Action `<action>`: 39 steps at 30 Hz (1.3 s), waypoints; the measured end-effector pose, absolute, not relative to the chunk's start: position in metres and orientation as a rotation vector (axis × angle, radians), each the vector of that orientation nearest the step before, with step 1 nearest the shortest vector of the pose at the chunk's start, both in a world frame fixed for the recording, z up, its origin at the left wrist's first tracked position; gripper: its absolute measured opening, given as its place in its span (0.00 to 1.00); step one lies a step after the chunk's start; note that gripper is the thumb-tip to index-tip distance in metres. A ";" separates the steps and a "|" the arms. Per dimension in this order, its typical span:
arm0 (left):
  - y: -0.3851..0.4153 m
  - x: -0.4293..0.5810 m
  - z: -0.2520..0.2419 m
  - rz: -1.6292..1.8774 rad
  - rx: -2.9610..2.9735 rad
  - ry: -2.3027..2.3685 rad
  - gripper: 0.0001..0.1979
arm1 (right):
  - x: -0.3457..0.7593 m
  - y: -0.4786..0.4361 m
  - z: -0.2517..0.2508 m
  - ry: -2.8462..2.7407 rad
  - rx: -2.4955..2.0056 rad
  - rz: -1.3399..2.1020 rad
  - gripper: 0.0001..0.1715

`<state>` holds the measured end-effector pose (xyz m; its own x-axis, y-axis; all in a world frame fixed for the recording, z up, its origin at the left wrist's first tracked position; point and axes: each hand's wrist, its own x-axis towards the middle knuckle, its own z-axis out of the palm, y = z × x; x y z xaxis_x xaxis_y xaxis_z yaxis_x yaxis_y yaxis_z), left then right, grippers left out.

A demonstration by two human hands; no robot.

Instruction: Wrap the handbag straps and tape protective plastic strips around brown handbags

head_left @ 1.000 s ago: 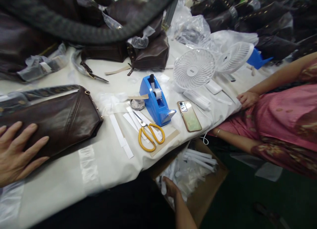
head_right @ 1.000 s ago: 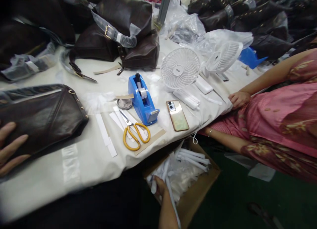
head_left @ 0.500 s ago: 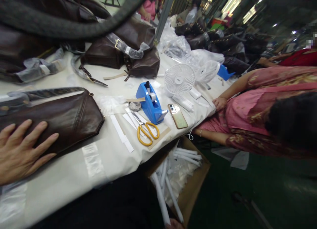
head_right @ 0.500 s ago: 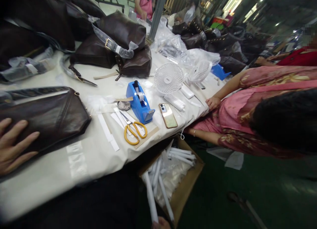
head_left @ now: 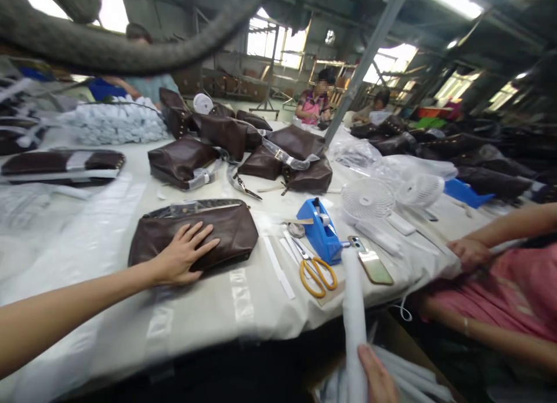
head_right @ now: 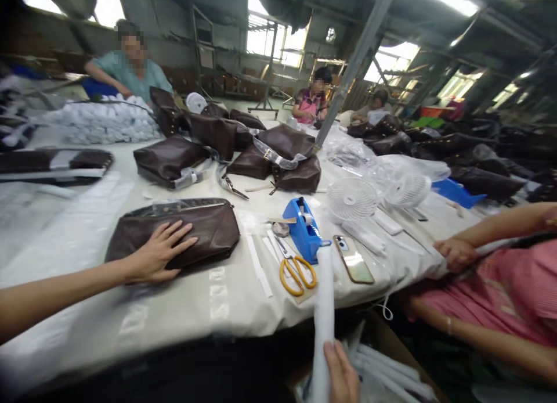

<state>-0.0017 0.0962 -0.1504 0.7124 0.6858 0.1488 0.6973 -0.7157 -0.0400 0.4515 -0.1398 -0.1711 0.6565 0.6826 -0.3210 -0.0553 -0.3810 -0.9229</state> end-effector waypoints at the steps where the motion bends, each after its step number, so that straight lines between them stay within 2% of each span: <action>1: 0.098 -0.003 -0.144 -0.150 -2.843 -1.150 0.44 | 0.433 -0.118 -0.163 -0.499 -1.725 0.912 0.34; 3: 0.101 -0.004 -0.131 -0.081 -2.915 -1.170 0.45 | 0.386 -0.080 -0.152 -0.526 -1.523 1.014 0.33; 6: 0.107 -0.007 -0.114 0.000 -3.042 -1.193 0.45 | 0.308 -0.041 -0.150 -0.624 -1.331 1.187 0.27; 10: 0.113 -0.009 -0.100 0.046 -3.129 -1.227 0.44 | 0.224 -0.014 -0.164 -0.636 -1.231 1.508 0.28; 16: 0.114 -0.010 -0.095 0.061 -3.180 -1.267 0.43 | 0.152 0.021 -0.175 -0.672 -1.124 1.692 0.23; 20: 0.116 -0.009 -0.096 0.115 -3.206 -1.281 0.46 | 0.130 0.038 -0.177 -0.686 -1.080 1.726 0.21; 27: 0.123 -0.007 -0.101 0.249 -3.243 -1.197 0.61 | 0.134 0.044 -0.184 -0.671 -1.139 1.709 0.15; 30: 0.122 -0.005 -0.103 0.285 -3.214 -1.199 0.65 | 0.136 0.041 -0.183 -0.638 -1.119 1.722 0.17; 39: 0.108 0.000 -0.113 0.222 -3.056 -1.218 0.65 | 0.140 0.042 -0.184 -0.574 -1.083 1.797 0.16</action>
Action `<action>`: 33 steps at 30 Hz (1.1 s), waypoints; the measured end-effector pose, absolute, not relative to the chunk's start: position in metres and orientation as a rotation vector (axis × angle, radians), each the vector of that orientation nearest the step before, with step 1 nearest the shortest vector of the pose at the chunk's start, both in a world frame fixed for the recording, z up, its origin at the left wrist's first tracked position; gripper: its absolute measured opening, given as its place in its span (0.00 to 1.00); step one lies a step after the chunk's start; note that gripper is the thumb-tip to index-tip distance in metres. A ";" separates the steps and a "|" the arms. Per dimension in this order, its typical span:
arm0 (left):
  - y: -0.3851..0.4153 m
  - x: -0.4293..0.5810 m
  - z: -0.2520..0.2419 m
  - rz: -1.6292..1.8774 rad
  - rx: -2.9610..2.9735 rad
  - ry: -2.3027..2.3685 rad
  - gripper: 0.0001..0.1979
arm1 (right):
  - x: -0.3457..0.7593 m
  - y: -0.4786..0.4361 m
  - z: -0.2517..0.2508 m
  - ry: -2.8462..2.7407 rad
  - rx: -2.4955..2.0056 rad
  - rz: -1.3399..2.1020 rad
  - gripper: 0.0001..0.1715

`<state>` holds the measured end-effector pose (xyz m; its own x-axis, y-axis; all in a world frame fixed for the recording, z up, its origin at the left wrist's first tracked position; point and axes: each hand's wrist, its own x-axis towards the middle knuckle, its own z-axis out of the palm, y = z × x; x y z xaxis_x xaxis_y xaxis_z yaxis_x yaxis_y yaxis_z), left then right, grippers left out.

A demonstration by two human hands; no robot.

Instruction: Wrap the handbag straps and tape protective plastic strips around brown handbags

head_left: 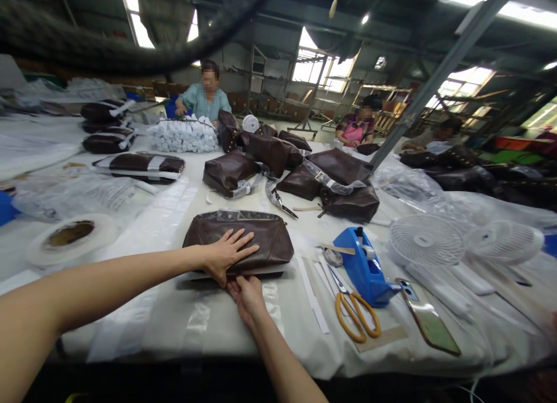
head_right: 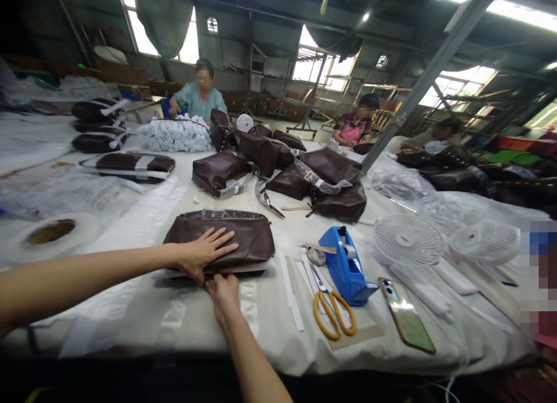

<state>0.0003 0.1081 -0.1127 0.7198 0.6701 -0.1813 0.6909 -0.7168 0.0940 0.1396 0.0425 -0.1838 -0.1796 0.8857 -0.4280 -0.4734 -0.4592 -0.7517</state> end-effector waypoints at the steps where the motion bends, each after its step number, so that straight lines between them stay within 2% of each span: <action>1: 0.105 0.001 -0.115 -0.188 2.784 1.125 0.64 | 0.140 0.043 -0.185 -0.578 -1.087 1.798 0.17; 9: 0.088 -0.001 -0.135 -0.043 2.926 1.108 0.62 | 0.143 0.050 -0.192 -0.786 -1.268 1.716 0.19; 13: 0.083 -0.004 -0.148 0.088 2.972 1.110 0.53 | 0.146 0.048 -0.195 -0.987 -1.398 1.628 0.18; 16: 0.080 -0.005 -0.156 0.125 3.008 1.128 0.51 | 0.160 0.045 -0.182 -1.249 -1.473 1.523 0.23; 20: 0.078 -0.005 -0.160 0.145 3.004 1.124 0.52 | 0.197 0.060 -0.141 -1.615 -1.471 1.131 0.27; 25: 0.078 -0.005 -0.161 0.185 3.005 1.094 0.52 | 0.217 0.112 -0.094 -2.084 -1.237 0.605 0.20; 28: 0.079 -0.004 -0.163 0.178 2.995 1.098 0.51 | 0.211 0.139 -0.090 -2.373 -1.003 0.438 0.19; 33: 0.080 -0.005 -0.161 0.165 2.967 1.091 0.53 | 0.206 0.157 -0.111 -2.609 -0.740 0.218 0.15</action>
<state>-0.0050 0.0798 -0.1613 0.7571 0.6447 0.1058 0.6472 -0.7622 0.0139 0.2062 0.1566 -0.1114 -0.7713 0.5317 0.3497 0.4663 0.8461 -0.2581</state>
